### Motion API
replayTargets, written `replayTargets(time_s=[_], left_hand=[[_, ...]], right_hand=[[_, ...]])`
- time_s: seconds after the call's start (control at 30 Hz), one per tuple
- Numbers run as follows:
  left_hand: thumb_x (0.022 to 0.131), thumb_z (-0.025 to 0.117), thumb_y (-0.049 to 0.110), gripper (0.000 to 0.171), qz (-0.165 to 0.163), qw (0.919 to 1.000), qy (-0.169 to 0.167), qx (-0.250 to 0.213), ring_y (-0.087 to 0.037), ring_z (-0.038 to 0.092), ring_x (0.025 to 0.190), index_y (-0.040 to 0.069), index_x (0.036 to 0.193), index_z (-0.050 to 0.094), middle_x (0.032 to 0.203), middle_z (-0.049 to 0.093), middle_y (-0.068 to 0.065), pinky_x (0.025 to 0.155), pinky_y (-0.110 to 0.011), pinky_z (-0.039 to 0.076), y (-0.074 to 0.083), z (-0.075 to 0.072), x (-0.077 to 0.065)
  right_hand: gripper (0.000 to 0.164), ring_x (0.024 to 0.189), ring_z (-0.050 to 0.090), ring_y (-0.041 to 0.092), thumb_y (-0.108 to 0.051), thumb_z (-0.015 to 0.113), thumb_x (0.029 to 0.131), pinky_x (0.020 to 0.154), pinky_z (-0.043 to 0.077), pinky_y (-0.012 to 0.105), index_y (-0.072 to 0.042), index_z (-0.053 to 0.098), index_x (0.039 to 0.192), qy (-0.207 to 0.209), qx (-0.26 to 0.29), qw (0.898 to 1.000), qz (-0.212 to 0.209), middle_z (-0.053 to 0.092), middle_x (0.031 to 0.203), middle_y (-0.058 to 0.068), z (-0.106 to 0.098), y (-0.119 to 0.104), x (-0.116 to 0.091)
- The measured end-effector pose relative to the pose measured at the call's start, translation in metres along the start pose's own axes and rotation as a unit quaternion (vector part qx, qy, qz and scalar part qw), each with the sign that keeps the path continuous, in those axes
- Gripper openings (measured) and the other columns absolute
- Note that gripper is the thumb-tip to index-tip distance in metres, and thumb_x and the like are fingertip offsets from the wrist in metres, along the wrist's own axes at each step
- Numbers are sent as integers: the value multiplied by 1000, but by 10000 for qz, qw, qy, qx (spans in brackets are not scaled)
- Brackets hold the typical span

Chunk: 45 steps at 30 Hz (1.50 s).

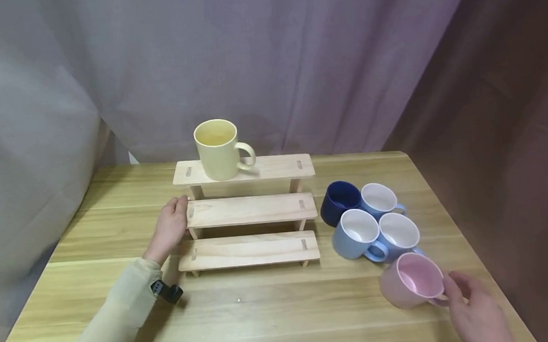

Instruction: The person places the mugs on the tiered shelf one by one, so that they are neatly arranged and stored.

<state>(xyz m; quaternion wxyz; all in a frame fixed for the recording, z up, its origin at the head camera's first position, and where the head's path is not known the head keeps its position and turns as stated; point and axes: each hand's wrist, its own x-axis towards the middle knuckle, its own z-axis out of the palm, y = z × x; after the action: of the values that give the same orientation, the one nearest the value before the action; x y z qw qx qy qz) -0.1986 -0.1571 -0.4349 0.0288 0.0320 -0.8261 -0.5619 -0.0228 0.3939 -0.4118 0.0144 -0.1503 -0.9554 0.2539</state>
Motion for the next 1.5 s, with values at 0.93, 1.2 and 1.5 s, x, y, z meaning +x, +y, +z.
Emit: replayTargets(time_s=[0.93,1.2,1.5], left_hand=[[107,28,36,41,-122,9999,-15,-73,-18,46,52,4,90,47,67,46,-5,45,-28,43,2,-1,-2],[107,27,37,42,-134,9998,-82,-107,-17,45,51,4,90,47,66,43,-4,44,-26,41,2,-1,-3],[107,28,35,41,-151,9998,-23,-95,-18,47,52,3,92,49,66,45,-5,45,-28,43,1,-1,-2]], right_hand=[[35,76,43,-13,-19,37,104,64,43,26,9,55,115,-476,-120,9969,-621,64,102,25,11,30,2],[29,74,50,-12,-14,40,105,62,46,18,7,59,101,-688,41,9957,-614,69,92,12,14,29,-1],[34,77,57,-10,-19,42,105,65,47,12,9,61,101,-892,597,9938,-297,71,90,1,17,30,-4]])
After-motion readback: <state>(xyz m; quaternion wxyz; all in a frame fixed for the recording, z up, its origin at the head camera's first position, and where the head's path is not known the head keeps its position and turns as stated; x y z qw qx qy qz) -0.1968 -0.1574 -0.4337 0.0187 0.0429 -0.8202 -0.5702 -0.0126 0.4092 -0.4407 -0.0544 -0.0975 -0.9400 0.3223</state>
